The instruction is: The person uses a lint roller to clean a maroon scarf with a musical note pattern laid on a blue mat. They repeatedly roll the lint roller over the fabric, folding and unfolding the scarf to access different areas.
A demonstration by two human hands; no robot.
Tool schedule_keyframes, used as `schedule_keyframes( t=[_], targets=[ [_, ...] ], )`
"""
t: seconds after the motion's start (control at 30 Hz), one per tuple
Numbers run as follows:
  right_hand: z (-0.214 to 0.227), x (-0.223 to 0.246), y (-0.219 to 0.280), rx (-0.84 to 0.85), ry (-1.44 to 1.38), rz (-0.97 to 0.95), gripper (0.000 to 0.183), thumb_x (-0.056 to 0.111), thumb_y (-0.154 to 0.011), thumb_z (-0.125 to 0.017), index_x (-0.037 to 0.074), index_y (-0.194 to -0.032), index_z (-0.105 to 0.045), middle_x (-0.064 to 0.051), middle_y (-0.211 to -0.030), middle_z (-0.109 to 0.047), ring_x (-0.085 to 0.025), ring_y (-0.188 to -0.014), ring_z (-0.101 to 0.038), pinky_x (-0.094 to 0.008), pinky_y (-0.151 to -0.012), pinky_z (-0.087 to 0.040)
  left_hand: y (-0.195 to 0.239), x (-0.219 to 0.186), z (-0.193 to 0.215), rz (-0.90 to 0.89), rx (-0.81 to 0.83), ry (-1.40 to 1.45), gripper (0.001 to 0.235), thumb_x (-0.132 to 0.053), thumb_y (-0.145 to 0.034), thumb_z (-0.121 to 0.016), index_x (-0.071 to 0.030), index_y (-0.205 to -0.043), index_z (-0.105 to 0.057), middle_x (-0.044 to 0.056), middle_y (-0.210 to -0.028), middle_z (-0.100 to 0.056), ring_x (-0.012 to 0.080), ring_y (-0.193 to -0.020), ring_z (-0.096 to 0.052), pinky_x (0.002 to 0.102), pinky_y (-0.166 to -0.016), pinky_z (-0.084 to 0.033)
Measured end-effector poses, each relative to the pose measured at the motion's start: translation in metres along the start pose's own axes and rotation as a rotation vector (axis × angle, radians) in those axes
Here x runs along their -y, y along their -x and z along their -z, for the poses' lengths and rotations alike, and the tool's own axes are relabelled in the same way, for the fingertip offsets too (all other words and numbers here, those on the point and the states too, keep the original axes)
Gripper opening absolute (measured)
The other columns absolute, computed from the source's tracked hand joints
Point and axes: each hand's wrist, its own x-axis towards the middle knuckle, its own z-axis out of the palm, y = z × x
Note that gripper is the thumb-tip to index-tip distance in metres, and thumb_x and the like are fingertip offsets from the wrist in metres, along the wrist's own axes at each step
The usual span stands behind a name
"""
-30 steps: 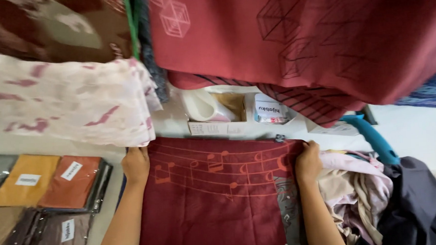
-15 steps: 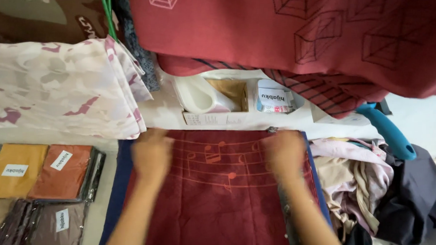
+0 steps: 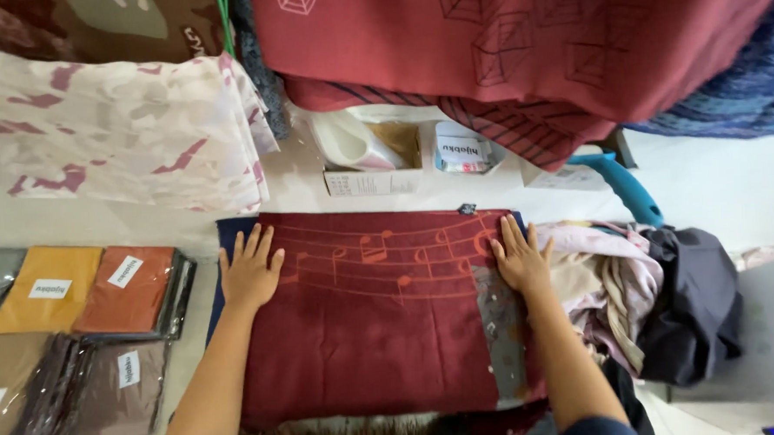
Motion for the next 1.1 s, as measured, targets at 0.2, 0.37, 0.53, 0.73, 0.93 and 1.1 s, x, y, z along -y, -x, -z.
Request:
schedule_keyframes(
  t=[0.2,0.37,0.53,0.73,0.93,1.1],
  targets=[
    [-0.022,-0.167,-0.071,-0.296,-0.373,-0.160,0.035,-0.001,-0.105,-0.041,-0.008,-0.128,-0.067,-0.038,-0.111,-0.072,-0.052,-0.108,-0.070,-0.060,-0.082,-0.055,0.037,0.028,0.019,-0.101,-0.461,0.238,0.060,-0.045,-0.111,-0.044,-0.009,-0.160,-0.046,0.022,-0.162,-0.045,0.0493,-0.149,-0.037,0.076,-0.118,-0.016],
    [0.245,-0.072,0.091,-0.647,-1.209,-0.025,0.025,0.027,-0.115,-0.044,0.016,-0.121,-0.066,-0.002,-0.097,-0.064,-0.008,-0.083,-0.062,-0.019,-0.066,-0.047,0.118,0.066,0.026,0.142,-0.522,0.575,0.062,-0.044,-0.109,-0.035,-0.008,-0.159,-0.039,0.020,-0.161,-0.042,0.0501,-0.153,-0.023,0.071,-0.119,-0.007],
    [0.297,-0.004,0.077,-0.222,-0.219,-0.122,0.058,0.048,-0.098,-0.054,0.022,-0.150,-0.053,-0.031,-0.119,-0.068,-0.054,-0.112,-0.062,-0.062,-0.091,-0.048,0.171,0.079,-0.007,0.189,-0.668,0.662,0.058,-0.042,-0.111,-0.036,-0.005,-0.155,-0.045,0.021,-0.159,-0.046,0.0482,-0.154,-0.026,0.069,-0.120,-0.005],
    [0.272,-0.006,0.111,-0.558,-0.101,0.043,0.039,0.014,-0.108,-0.048,0.002,-0.144,-0.054,-0.038,-0.109,-0.071,-0.062,-0.093,-0.065,-0.067,-0.072,-0.048,0.215,0.092,-0.021,0.178,-0.812,0.632,0.048,-0.039,-0.112,-0.039,-0.008,-0.143,-0.058,0.016,-0.143,-0.061,0.0401,-0.139,-0.049,0.066,-0.121,-0.017],
    [0.008,-0.001,0.176,-0.671,-0.281,0.162,0.036,0.028,-0.115,-0.054,0.004,-0.139,-0.065,-0.017,-0.120,-0.071,-0.033,-0.101,-0.070,-0.043,-0.086,-0.054,0.226,0.076,-0.014,-0.051,-0.788,0.555,0.030,-0.031,-0.108,-0.052,-0.015,-0.127,-0.069,0.006,-0.134,-0.067,0.0389,-0.141,-0.051,0.059,-0.119,-0.029],
    [0.056,0.209,0.294,-0.132,-0.317,0.377,0.049,0.043,-0.097,-0.057,0.041,-0.145,-0.052,-0.005,-0.105,-0.070,-0.034,-0.074,-0.072,-0.055,-0.058,-0.057,0.217,0.059,-0.021,-0.118,-0.775,0.440,0.026,-0.041,-0.103,-0.059,-0.027,-0.114,-0.078,-0.002,-0.138,-0.068,0.0413,-0.142,-0.049,0.069,-0.114,-0.031]
  ],
)
